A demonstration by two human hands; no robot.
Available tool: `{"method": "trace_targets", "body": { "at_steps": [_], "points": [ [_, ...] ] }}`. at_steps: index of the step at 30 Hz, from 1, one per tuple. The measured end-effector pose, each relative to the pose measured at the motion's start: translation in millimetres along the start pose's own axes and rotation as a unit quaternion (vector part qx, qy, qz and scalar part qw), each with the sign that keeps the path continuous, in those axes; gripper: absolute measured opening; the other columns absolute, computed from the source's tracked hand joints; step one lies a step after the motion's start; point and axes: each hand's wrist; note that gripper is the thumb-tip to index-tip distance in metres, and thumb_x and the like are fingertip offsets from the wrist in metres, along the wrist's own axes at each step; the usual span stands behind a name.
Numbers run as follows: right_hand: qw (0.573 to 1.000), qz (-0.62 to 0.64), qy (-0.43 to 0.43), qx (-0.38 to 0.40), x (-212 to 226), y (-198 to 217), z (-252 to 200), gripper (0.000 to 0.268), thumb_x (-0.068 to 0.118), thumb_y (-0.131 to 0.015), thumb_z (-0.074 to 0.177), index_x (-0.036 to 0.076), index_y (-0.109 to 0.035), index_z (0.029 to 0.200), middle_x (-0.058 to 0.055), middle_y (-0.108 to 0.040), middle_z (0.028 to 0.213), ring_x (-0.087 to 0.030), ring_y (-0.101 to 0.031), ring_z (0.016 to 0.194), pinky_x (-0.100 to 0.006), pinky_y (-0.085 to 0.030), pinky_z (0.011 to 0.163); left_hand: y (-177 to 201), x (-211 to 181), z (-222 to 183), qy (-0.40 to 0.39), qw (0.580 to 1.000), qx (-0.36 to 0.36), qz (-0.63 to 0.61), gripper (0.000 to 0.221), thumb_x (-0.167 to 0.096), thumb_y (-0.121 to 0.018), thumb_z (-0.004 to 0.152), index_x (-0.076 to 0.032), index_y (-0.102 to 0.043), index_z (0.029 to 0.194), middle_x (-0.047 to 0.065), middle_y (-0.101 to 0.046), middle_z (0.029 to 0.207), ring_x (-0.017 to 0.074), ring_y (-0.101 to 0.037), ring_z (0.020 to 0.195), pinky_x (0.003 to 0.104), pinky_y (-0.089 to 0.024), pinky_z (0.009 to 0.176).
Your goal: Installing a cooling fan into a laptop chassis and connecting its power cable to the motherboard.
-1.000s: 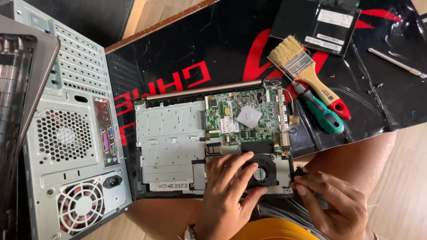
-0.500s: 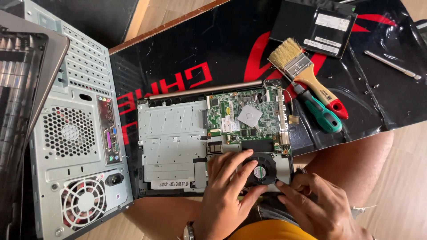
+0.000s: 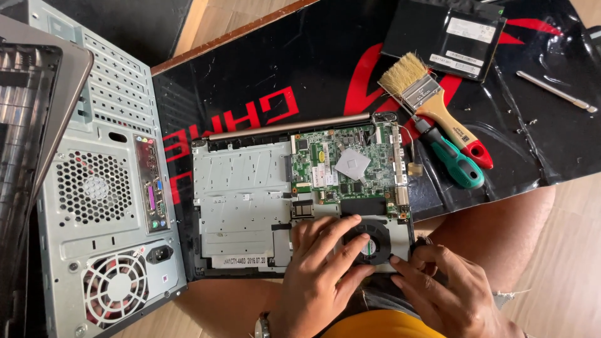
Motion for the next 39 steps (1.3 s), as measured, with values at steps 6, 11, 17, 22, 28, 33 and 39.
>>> {"method": "trace_targets", "body": {
  "at_steps": [6,11,17,22,28,33,39],
  "points": [
    [1.000,0.007,0.018,0.001,-1,2,5,0.026,0.009,-0.083,0.072,0.010,-0.080,0.098,-0.004,-0.063,0.082,-0.011,-0.060,0.059,-0.026,-0.054,0.050,0,2,1,0.003,1.000,0.013,-0.003,0.039,-0.011,-0.084,0.078,-0.001,-0.069,0.112,0.015,-0.063,0.135,0.0315,-0.059,0.116,0.049,-0.039,0.103],
    [1.000,0.016,0.022,0.006,-2,1,5,0.025,0.008,-0.082,0.072,0.011,-0.081,0.097,-0.004,-0.063,0.082,-0.010,-0.061,0.058,-0.025,-0.054,0.049,2,1,2,0.011,1.000,0.026,-0.002,0.035,-0.011,-0.083,0.080,-0.001,-0.071,0.112,0.014,-0.061,0.136,0.0308,-0.057,0.117,0.049,-0.038,0.104],
    [1.000,0.020,0.003,0.000,-4,-2,3,0.022,0.008,-0.083,0.071,0.013,-0.082,0.092,-0.004,-0.064,0.079,-0.011,-0.062,0.057,-0.025,-0.055,0.049,4,1,4,-0.004,1.000,0.028,-0.006,0.031,-0.010,-0.081,0.082,0.001,-0.072,0.110,0.017,-0.062,0.135,0.0335,-0.057,0.115,0.050,-0.038,0.104],
    [1.000,0.009,0.004,-0.002,-3,-1,2,0.025,0.008,-0.084,0.069,0.012,-0.080,0.094,-0.005,-0.066,0.081,-0.011,-0.062,0.058,-0.025,-0.053,0.050,11,0,8,0.011,0.999,0.033,-0.027,0.034,-0.012,-0.082,0.080,-0.002,-0.069,0.110,0.012,-0.063,0.134,0.0318,-0.058,0.121,0.047,-0.038,0.105],
    [0.999,-0.018,-0.028,-0.027,8,-2,1,0.022,0.008,-0.085,0.067,0.003,-0.080,0.088,-0.007,-0.068,0.079,-0.014,-0.065,0.058,-0.027,-0.055,0.052,13,1,1,0.032,0.997,0.011,-0.068,0.066,-0.014,-0.083,0.083,0.002,-0.052,0.138,0.016,-0.060,0.139,0.0360,-0.055,0.128,0.051,-0.043,0.110],
    [1.000,-0.024,-0.007,-0.014,21,-9,14,0.025,0.010,-0.086,0.066,0.003,-0.079,0.089,-0.008,-0.069,0.084,-0.016,-0.065,0.066,-0.029,-0.055,0.059,24,2,-13,0.024,0.999,-0.012,-0.047,0.060,-0.013,-0.082,0.084,0.002,-0.055,0.135,0.017,-0.061,0.138,0.0356,-0.056,0.127,0.052,-0.043,0.110],
    [0.998,-0.054,0.007,0.008,17,0,23,0.029,0.014,-0.087,0.064,0.004,-0.079,0.090,-0.009,-0.070,0.093,-0.020,-0.065,0.079,-0.033,-0.054,0.070,27,5,-32,0.005,0.999,-0.035,-0.034,0.050,-0.010,-0.081,0.085,0.003,-0.059,0.128,0.017,-0.062,0.136,0.0350,-0.057,0.126,0.053,-0.042,0.109]
  ]
}}
Point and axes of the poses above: each hand's wrist, its own z-axis towards the middle knuckle, its own y-axis out of the back of the hand, x = y × z
